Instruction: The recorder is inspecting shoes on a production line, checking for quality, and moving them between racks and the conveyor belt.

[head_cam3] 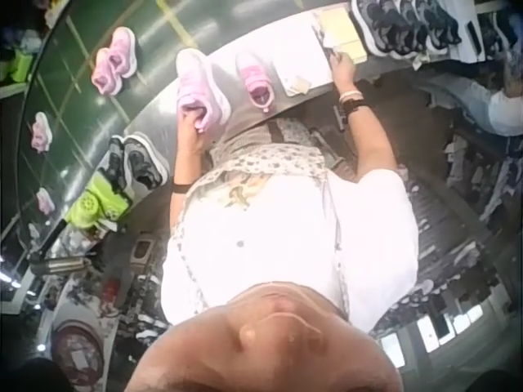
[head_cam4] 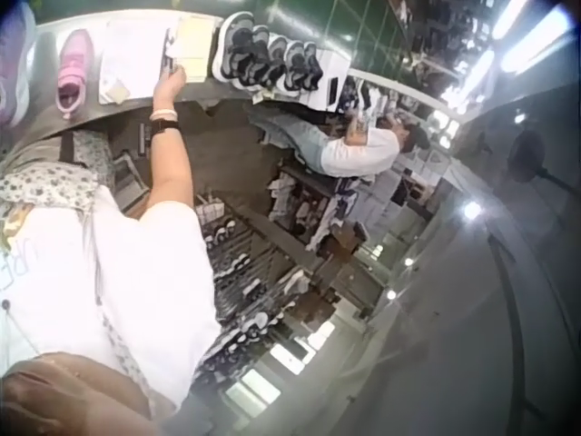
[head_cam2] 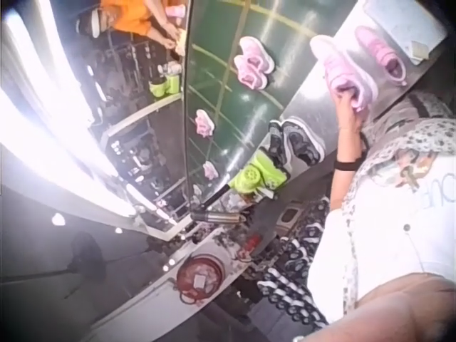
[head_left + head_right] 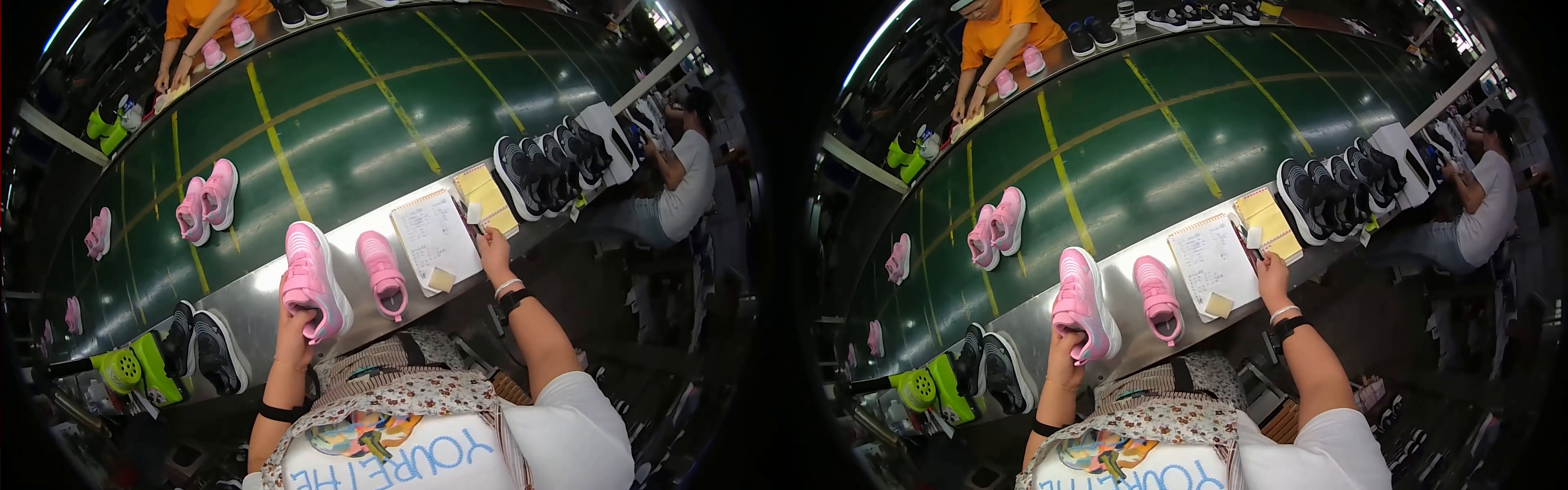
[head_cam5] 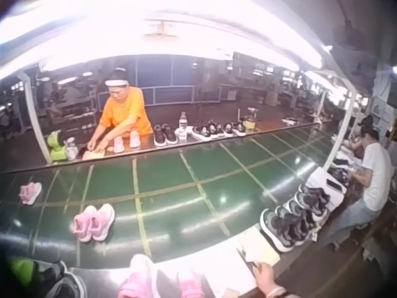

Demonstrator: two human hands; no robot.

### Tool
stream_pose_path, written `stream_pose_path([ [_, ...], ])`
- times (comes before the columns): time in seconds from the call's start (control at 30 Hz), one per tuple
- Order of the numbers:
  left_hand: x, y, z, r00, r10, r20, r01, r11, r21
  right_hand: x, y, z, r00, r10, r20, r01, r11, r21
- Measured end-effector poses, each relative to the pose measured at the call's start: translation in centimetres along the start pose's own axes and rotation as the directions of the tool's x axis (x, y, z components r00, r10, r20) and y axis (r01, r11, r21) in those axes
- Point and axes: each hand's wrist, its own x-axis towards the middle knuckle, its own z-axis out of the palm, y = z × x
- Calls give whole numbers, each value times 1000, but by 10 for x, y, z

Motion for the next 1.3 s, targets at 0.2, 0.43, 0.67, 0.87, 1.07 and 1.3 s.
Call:
stream_pose_path([
  [0.2,-3,9,7,999,-31,38,31,999,-6,43,22,-20,989,-99,114,118,978,-174],
  [0.43,-4,12,6,999,-25,29,25,1000,2,68,8,-28,837,-346,424,529,709,-466],
  [0.67,-9,19,14,998,-8,57,10,999,-40,85,-10,-36,473,-379,795,875,308,-373],
  [0.87,-15,24,31,994,40,103,-37,999,-34,91,-9,-38,394,-319,862,915,220,-337],
  [1.07,-18,25,30,985,66,159,-53,995,-82,93,-7,-33,405,-351,844,909,258,-328],
  [1.3,-18,30,31,962,104,253,-87,993,-79,92,12,-31,728,-418,543,652,667,-361],
])
